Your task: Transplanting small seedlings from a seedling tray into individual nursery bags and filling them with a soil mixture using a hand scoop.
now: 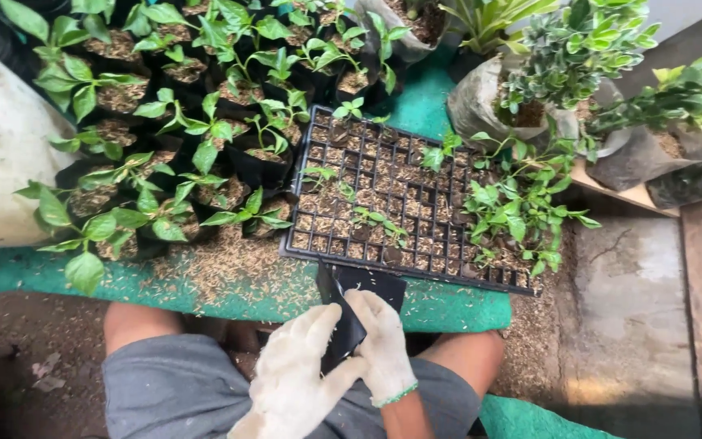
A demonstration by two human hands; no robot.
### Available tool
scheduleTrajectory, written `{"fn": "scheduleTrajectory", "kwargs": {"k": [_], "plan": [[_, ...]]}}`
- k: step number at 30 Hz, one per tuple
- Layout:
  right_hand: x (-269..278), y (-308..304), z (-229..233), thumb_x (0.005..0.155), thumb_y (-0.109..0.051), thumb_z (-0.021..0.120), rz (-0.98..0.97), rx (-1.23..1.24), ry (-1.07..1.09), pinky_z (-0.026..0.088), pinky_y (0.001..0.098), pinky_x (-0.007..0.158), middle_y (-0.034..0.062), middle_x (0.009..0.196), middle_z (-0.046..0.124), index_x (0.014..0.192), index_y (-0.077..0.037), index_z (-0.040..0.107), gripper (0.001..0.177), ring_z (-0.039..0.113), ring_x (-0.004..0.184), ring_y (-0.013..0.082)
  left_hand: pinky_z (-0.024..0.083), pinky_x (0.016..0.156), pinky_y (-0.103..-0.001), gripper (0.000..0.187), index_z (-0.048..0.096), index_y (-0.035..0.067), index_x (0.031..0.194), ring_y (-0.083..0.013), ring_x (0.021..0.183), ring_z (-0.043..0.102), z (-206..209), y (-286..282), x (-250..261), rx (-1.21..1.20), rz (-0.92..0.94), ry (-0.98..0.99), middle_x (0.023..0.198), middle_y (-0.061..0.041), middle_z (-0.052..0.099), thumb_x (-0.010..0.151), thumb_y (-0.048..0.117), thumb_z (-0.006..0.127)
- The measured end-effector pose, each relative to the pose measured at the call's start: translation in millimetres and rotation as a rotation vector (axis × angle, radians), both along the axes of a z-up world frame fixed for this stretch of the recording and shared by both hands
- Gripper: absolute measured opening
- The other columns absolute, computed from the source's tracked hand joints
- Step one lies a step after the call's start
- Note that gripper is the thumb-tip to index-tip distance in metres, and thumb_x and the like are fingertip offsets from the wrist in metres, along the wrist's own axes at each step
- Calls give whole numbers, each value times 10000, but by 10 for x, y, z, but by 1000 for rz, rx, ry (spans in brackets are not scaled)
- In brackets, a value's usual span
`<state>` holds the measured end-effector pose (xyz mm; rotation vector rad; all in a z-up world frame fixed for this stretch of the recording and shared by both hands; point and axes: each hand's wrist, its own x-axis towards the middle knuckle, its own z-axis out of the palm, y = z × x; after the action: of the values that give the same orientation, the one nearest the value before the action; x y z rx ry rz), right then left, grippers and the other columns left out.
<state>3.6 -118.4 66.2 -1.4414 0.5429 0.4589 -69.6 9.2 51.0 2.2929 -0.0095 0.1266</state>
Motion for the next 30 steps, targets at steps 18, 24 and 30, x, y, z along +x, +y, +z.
{"fn": "scheduleTrajectory", "kwargs": {"k": [18, 24, 30], "plan": [[-21, 358, 75, 936, -323, 698, 25, -242, 209, 487, 328, 365, 23, 562, 484, 631, -110, 526, 409, 443, 482, 117, 464, 1042, -293, 408, 775, 319, 1167, -105, 1168, 671, 55, 223, 10, -151, 353, 512, 1205, 117, 762, 837, 287, 537], [22, 398, 121, 933, -293, 704, 200, -373, 168, 442, 302, 299, 2, 657, 372, 603, -87, 518, 431, 447, 506, 118, 535, 673, -425, 681, 512, 300, 1424, -243, 746, 671, -28, 240, 18, 508, -34, 139, 845, 42, 656, 776, 370, 709], [2, 277, 460, 876, -310, 436, 276, -281, 158, 595, 374, 678, 213, 727, 734, 906, 46, 745, 473, 721, 702, 279, 527, 878, -354, 433, 747, 413, 1161, -180, 960, 722, 194, 311, 169, 25, 446, 435, 1021, 100, 772, 797, 278, 555]]}}
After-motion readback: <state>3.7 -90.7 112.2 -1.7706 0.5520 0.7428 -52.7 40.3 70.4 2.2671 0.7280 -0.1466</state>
